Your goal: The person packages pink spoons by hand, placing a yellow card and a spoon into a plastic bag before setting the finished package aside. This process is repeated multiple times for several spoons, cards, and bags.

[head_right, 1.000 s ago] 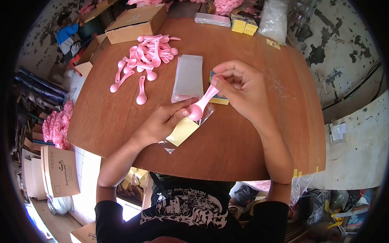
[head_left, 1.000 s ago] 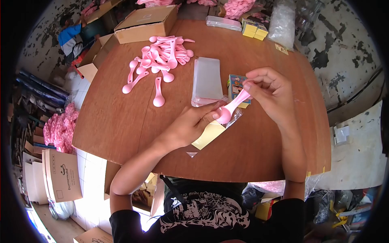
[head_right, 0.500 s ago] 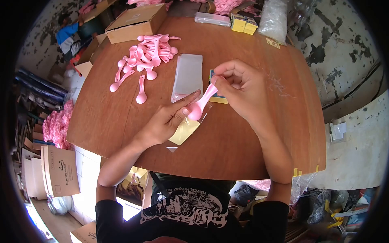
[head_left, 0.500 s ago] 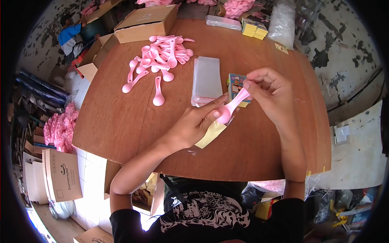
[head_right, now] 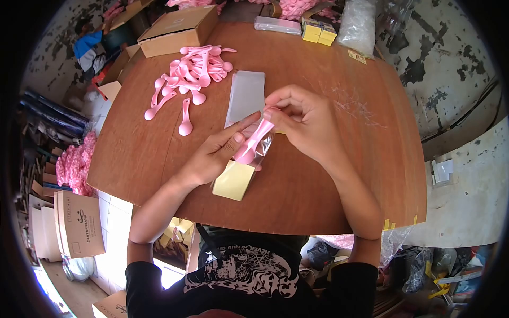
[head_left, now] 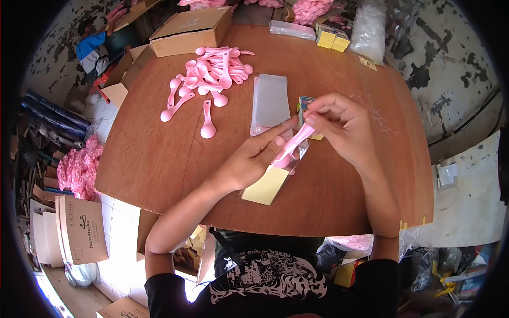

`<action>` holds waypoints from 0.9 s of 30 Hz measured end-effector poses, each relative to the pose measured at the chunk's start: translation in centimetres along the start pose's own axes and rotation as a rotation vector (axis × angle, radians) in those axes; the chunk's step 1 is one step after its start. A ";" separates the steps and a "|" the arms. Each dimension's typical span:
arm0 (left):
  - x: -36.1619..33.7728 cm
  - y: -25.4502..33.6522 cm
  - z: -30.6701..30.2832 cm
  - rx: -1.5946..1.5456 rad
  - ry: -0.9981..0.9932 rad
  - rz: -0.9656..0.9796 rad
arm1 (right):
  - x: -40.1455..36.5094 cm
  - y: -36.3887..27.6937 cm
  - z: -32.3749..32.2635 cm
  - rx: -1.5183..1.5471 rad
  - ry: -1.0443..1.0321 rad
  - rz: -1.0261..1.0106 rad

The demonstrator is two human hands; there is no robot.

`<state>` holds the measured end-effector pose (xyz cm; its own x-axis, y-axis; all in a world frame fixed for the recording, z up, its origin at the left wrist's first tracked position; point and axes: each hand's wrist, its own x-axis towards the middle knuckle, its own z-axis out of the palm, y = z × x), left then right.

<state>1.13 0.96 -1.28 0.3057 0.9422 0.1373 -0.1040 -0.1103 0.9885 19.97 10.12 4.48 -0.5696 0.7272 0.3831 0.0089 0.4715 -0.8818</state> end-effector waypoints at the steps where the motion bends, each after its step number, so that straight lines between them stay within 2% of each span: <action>1: 0.2 -0.3 0.0 0.052 0.001 0.044 | 0.0 0.1 0.1 0.000 0.000 -0.001; 6: 0.2 -0.6 0.3 0.045 0.018 0.119 | -0.3 -0.1 0.4 -0.013 -0.025 -0.049; 9: 0.0 0.2 0.4 -0.077 -0.004 0.034 | -0.3 -0.8 0.1 -0.088 0.047 -0.155; 11: 0.0 0.7 0.5 0.115 0.012 0.156 | -0.7 -1.4 0.0 -0.135 0.052 -0.096; 13: 0.0 0.3 0.4 0.061 0.006 0.121 | -1.2 -1.7 0.4 -0.181 0.058 -0.038; 17: -0.2 0.5 0.9 -0.121 0.020 0.062 | -1.8 -1.2 1.7 -0.199 0.076 -0.170; 18: -0.2 0.5 0.9 -0.120 0.018 0.062 | -1.8 -1.4 1.5 -0.358 -0.027 -0.288; 19: -0.2 0.5 0.7 -0.001 0.016 0.130 | -1.8 -1.5 1.3 -0.517 -0.132 -0.406; 21: -0.2 0.7 0.8 0.121 0.014 0.203 | -1.9 -1.2 1.8 -0.540 -0.116 -0.472; 23: -0.5 0.9 1.4 -0.110 -0.003 0.125 | -2.0 -0.9 2.3 -0.405 0.019 -0.434; 24: -0.6 0.8 1.5 -0.108 -0.003 0.128 | -2.3 -1.2 2.3 -0.406 0.020 -0.437; 26: -0.6 0.3 1.6 -0.158 -0.009 0.130 | -2.6 -1.9 2.1 -0.158 -0.093 -0.068; 27: -0.6 0.1 1.5 -0.155 -0.010 0.134 | -2.5 -1.8 1.9 -0.159 -0.093 -0.072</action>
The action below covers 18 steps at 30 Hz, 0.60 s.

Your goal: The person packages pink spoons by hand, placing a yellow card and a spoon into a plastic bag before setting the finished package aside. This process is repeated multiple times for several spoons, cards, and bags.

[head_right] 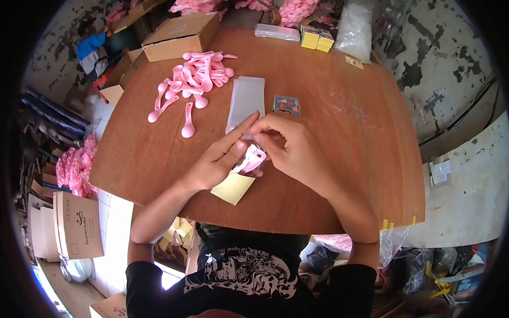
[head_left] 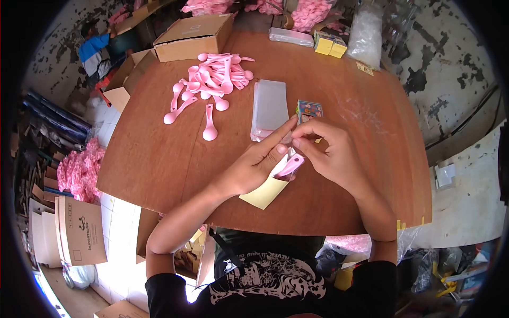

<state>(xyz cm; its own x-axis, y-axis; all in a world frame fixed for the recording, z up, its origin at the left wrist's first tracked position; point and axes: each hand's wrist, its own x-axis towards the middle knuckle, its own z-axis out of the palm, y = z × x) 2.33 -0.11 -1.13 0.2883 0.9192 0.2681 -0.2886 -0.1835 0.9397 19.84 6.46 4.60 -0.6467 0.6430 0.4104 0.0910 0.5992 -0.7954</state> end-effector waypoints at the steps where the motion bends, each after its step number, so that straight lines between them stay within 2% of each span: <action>1: 0.0 -0.1 -0.3 0.249 0.062 0.059 | 0.1 0.4 -0.2 -0.090 0.024 -0.087; 2: 0.0 -0.1 -0.4 0.497 0.125 0.117 | 0.1 0.6 -0.3 -0.180 0.048 -0.173; 3: -0.1 0.3 -0.3 0.498 0.124 0.120 | 0.1 0.6 -0.3 -0.182 0.049 -0.177; 5: -0.4 1.0 0.2 0.597 0.171 0.009 | -0.1 0.5 0.0 -0.293 0.112 -0.207; 6: -0.4 0.8 0.3 0.598 0.169 0.014 | -0.1 0.5 0.1 -0.296 0.114 -0.209; 8: -0.5 0.1 0.6 0.727 0.190 0.065 | -0.2 0.7 0.6 -0.522 0.153 -0.410; 10: -0.5 0.3 1.1 0.715 0.192 0.078 | -0.4 1.0 1.0 -0.597 0.157 -0.445; 13: -0.6 -0.5 1.0 0.746 0.182 0.152 | -0.8 1.1 1.3 -0.931 0.146 -0.591; 16: -0.8 -0.5 0.4 0.788 0.115 0.158 | -1.1 1.5 1.8 -1.030 0.120 -0.620; 17: -0.8 -0.3 0.1 0.831 0.038 0.131 | -1.2 1.7 1.8 -1.029 0.119 -0.619; 18: -0.7 0.0 -0.1 0.873 -0.039 0.106 | -1.1 1.9 1.8 -0.906 0.126 -0.570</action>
<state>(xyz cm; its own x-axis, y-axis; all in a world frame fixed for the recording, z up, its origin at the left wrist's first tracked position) 2.06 -0.76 -1.38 0.3356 0.8723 0.3555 0.4808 -0.4832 0.7317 19.33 6.02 1.86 -0.6935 0.1708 0.6999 0.3614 0.9229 0.1328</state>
